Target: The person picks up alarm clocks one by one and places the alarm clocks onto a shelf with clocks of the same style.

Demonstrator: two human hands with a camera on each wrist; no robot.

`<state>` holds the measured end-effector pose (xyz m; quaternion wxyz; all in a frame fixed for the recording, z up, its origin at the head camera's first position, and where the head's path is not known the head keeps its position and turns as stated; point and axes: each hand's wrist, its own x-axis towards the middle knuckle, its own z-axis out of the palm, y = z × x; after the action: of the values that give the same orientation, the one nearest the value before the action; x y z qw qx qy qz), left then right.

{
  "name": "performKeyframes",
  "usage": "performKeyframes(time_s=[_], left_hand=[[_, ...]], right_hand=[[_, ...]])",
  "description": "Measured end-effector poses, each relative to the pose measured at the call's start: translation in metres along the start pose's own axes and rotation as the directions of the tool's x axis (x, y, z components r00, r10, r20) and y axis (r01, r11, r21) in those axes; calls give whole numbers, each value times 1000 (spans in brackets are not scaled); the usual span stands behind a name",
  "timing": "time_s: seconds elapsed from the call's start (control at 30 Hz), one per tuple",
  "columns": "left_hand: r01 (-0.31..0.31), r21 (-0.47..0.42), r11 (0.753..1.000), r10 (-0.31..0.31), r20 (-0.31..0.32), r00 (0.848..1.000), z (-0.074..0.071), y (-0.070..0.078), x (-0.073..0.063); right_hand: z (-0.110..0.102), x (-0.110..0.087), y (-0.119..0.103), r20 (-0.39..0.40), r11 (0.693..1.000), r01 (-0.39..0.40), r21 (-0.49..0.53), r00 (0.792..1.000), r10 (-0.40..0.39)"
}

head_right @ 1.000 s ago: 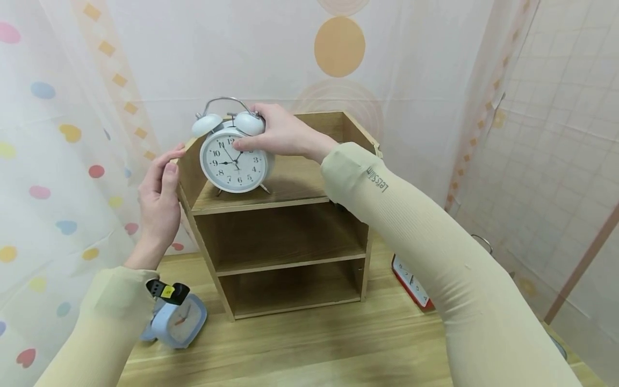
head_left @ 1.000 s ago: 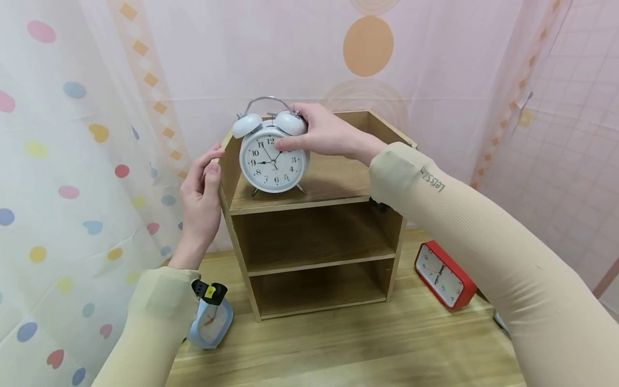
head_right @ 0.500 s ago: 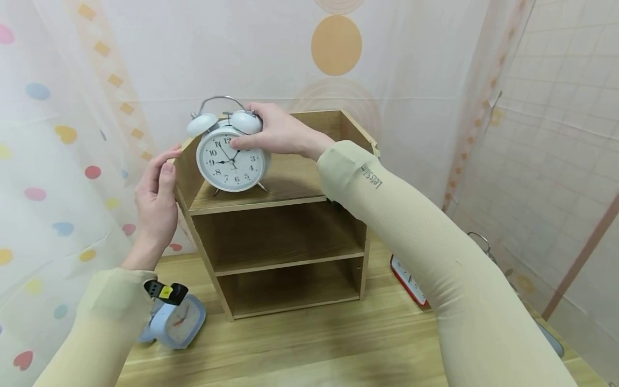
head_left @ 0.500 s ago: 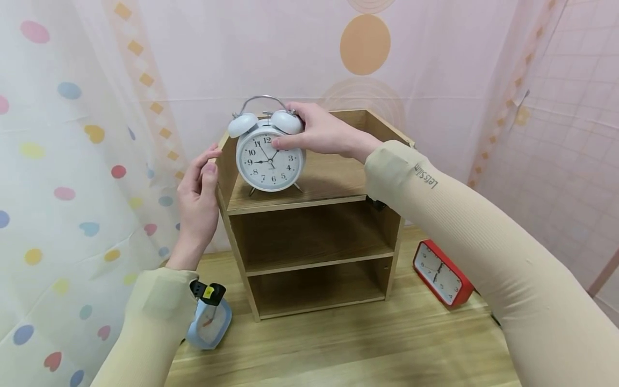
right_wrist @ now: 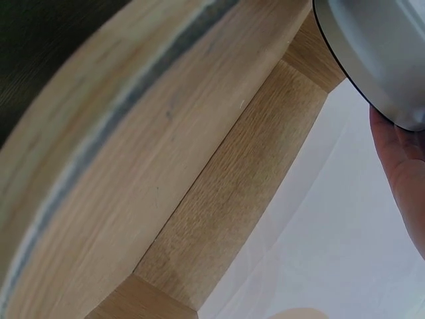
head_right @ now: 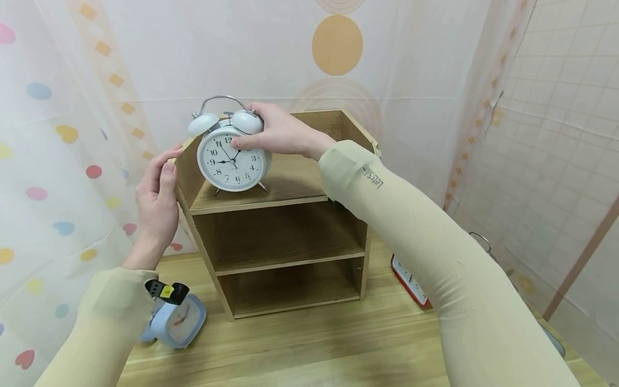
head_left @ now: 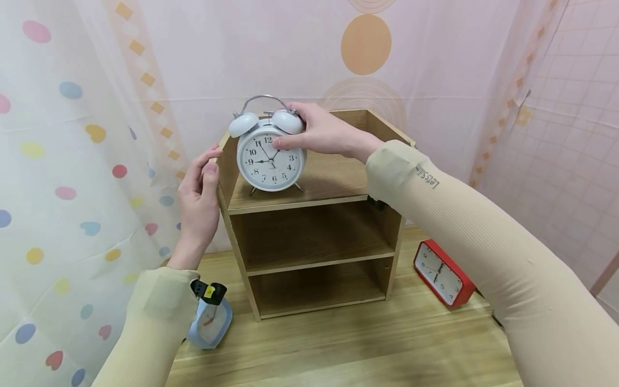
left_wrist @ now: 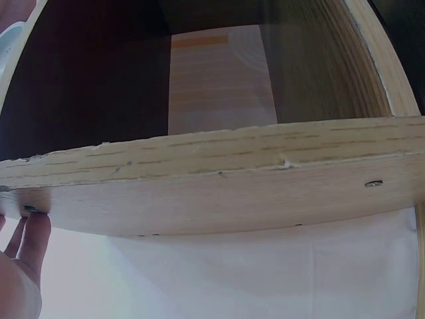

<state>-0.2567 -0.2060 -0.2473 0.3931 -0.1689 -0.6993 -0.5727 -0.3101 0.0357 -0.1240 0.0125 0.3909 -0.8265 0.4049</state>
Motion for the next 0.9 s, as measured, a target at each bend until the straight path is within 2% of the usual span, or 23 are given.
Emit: performKeyframes(time_s=[0.37, 0.6, 0.9], left_hand=[[3, 7, 1000, -3, 3, 1000, -1, -1, -1], [7, 1, 1000, -7, 3, 1000, 0, -1, -1], [8, -2, 1000, -8, 2, 1000, -1, -2, 0]], right_hand=[[-1, -2, 0, 4, 999, 0, -36, 1000, 1], [-9, -5, 3, -2, 993, -61, -102, 998, 61], [-9, -10, 0, -3, 993, -42, -109, 999, 42]])
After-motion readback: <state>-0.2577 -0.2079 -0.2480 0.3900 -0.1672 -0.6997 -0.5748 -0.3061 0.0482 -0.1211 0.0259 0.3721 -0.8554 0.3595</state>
